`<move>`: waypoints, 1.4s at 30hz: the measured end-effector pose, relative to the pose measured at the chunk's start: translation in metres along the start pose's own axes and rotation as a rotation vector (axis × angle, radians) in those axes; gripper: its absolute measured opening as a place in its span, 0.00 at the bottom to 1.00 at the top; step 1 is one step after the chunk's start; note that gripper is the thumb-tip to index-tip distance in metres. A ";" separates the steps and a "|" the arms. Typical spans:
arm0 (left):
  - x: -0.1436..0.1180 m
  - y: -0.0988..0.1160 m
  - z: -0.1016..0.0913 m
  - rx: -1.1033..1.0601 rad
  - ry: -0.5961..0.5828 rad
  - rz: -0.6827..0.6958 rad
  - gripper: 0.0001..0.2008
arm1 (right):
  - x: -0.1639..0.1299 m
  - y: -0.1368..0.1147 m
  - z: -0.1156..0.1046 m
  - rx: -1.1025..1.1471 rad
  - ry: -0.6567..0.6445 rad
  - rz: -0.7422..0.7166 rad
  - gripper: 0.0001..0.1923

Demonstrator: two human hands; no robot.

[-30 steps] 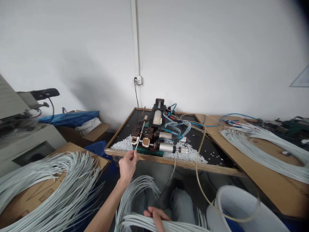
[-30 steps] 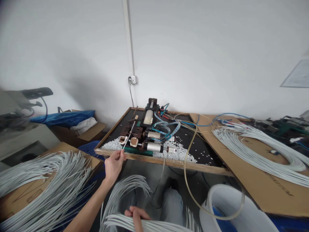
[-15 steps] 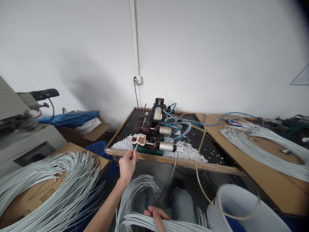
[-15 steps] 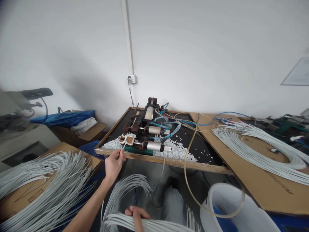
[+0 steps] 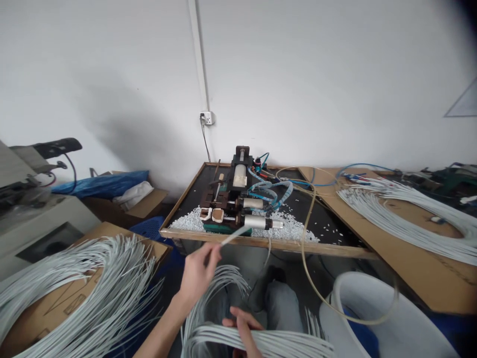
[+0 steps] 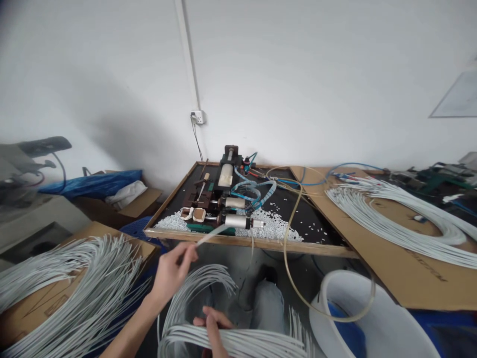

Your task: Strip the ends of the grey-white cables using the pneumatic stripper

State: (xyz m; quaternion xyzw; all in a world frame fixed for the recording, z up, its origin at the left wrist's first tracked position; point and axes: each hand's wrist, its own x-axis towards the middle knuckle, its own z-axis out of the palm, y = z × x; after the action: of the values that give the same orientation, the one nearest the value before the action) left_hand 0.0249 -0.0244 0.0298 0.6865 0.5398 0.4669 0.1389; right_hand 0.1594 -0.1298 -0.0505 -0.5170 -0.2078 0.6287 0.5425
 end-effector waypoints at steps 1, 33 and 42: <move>-0.005 0.006 -0.001 0.013 -0.110 0.057 0.10 | 0.001 0.000 0.000 0.001 -0.001 0.003 0.30; -0.057 0.014 -0.020 -0.088 -0.707 0.064 0.09 | -0.017 -0.012 0.010 0.063 0.097 -0.050 0.21; -0.050 0.006 -0.031 -0.218 -0.495 -0.193 0.14 | -0.019 -0.019 0.008 0.039 0.031 -0.049 0.21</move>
State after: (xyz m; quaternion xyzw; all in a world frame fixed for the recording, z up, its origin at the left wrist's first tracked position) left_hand 0.0046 -0.0803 0.0256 0.7061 0.4988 0.3249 0.3834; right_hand 0.1586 -0.1384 -0.0238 -0.5108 -0.1996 0.6111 0.5707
